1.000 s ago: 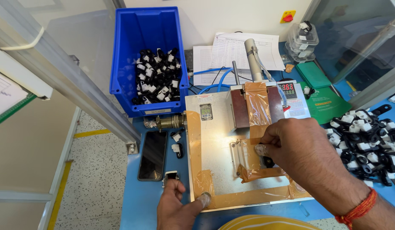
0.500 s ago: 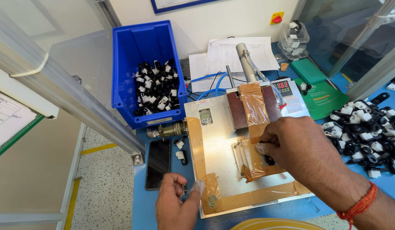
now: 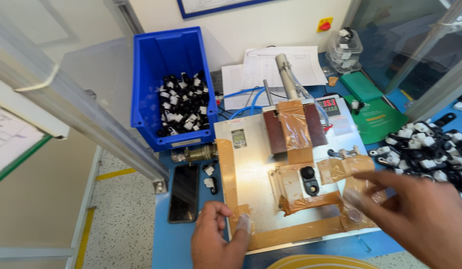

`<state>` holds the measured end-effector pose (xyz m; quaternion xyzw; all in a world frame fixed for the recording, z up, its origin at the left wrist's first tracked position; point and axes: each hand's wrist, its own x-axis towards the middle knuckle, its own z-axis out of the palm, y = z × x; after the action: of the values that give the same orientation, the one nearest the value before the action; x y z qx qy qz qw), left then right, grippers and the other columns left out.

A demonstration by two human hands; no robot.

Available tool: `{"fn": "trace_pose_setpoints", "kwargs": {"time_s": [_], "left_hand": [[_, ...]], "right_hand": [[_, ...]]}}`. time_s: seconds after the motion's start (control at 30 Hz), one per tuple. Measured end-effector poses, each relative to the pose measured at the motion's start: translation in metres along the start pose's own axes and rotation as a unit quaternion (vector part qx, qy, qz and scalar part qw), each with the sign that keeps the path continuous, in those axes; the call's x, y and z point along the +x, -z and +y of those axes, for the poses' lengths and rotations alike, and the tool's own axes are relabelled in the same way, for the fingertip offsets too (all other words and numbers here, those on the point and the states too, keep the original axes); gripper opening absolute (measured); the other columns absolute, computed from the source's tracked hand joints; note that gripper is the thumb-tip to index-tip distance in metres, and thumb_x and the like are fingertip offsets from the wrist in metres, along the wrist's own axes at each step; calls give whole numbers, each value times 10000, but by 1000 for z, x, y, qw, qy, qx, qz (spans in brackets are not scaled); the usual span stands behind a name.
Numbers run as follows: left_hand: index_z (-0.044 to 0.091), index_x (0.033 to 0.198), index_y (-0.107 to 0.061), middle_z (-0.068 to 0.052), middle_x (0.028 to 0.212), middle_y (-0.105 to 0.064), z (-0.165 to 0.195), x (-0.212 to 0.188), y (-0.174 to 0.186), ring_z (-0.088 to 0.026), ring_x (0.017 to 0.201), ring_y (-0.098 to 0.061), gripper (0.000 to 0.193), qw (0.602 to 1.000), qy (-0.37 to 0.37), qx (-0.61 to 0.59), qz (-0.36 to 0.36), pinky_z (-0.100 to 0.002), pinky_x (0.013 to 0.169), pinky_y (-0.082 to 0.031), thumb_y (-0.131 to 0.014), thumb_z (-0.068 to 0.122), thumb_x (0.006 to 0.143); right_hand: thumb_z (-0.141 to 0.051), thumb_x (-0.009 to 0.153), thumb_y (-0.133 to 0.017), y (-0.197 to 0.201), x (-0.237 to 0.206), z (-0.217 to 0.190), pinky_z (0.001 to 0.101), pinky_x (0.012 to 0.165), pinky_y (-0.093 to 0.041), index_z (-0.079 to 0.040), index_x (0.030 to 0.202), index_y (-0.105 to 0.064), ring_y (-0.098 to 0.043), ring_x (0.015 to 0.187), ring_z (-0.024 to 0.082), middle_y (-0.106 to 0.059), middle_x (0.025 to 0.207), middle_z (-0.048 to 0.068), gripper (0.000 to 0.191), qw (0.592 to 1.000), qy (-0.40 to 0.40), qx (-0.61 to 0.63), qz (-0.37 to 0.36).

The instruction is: The person picks black plastic parts from a blue bin and from the bench, places each part into the fixture of a small bench-top press machine, and presses it, then sets the pressed part onto a growing pile on the right side of the workbench. The cycle is repeated continuously throughout the episode.

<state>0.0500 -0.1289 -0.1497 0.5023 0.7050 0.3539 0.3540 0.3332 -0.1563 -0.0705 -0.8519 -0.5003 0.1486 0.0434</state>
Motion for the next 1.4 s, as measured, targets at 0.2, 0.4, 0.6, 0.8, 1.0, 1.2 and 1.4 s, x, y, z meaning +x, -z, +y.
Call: {"fn": "trace_pose_setpoints", "kwargs": {"time_s": [0.2, 0.4, 0.6, 0.8, 1.0, 1.2, 1.4], "left_hand": [[138, 913, -608, 11, 663, -462, 0, 1, -7, -105, 558, -424, 408, 1000, 8, 9, 6, -279, 514, -407, -919, 223, 664], [133, 905, -603, 17, 669, -456, 15, 6, -20, -92, 571, -430, 381, 999, -48, -24, -2, -267, 516, -412, -883, 160, 648], [126, 898, -600, 29, 671, -451, 35, 9, -31, -74, 577, -436, 350, 994, -97, -28, -32, -240, 527, -425, -871, 155, 678], [133, 894, -599, 26, 655, -436, 44, 2, -38, -84, 555, -402, 361, 997, -57, -12, -45, -243, 517, -397, -887, 160, 679], [137, 877, -604, 30, 647, -443, 41, 2, -39, -85, 544, -389, 365, 996, -75, -25, -29, -241, 503, -385, -894, 145, 657], [134, 878, -608, 26, 647, -451, 40, -2, -39, -84, 545, -405, 350, 994, -101, -33, -1, -241, 498, -392, -855, 109, 632], [130, 885, -623, 26, 656, -455, 43, -6, -40, -90, 559, -421, 345, 991, -123, -44, -2, -255, 501, -404, -871, 135, 645]], "right_hand": [[-625, 762, -785, -94, 8, 125, 237, 835, -672, -494, 1633, -250, -763, 836, 80, -776, 999, -117, 1031, 976, -73, -120, -166], [-680, 817, -764, -121, 34, 178, 287, 879, -664, -425, 1645, 128, -780, 928, 119, -779, 1074, 14, 1244, 944, 5, -110, -311], [-566, 878, -718, -130, 35, 188, 321, 871, -680, -451, 1648, 109, -801, 927, 154, -748, 1048, 33, 1136, 954, 39, -80, -287], [-567, 920, -699, -143, 42, 197, 309, 795, -684, -439, 1621, 127, -800, 825, 130, -774, 986, 36, 1090, 943, 35, -87, -320], [-557, 938, -671, -155, 44, 205, 263, 688, -688, -446, 1625, 86, -776, 737, 95, -756, 887, -6, 1028, 951, 55, -84, -292], [-494, 941, -647, -162, 46, 213, 256, 648, -643, -445, 1628, 48, -765, 683, 74, -765, 784, -24, 978, 959, 83, -102, -250], [-582, 925, -658, -172, 58, 227, 313, 658, -641, -449, 1651, 67, -743, 695, 119, -698, 851, -15, 1034, 949, 110, -135, -263]]}}
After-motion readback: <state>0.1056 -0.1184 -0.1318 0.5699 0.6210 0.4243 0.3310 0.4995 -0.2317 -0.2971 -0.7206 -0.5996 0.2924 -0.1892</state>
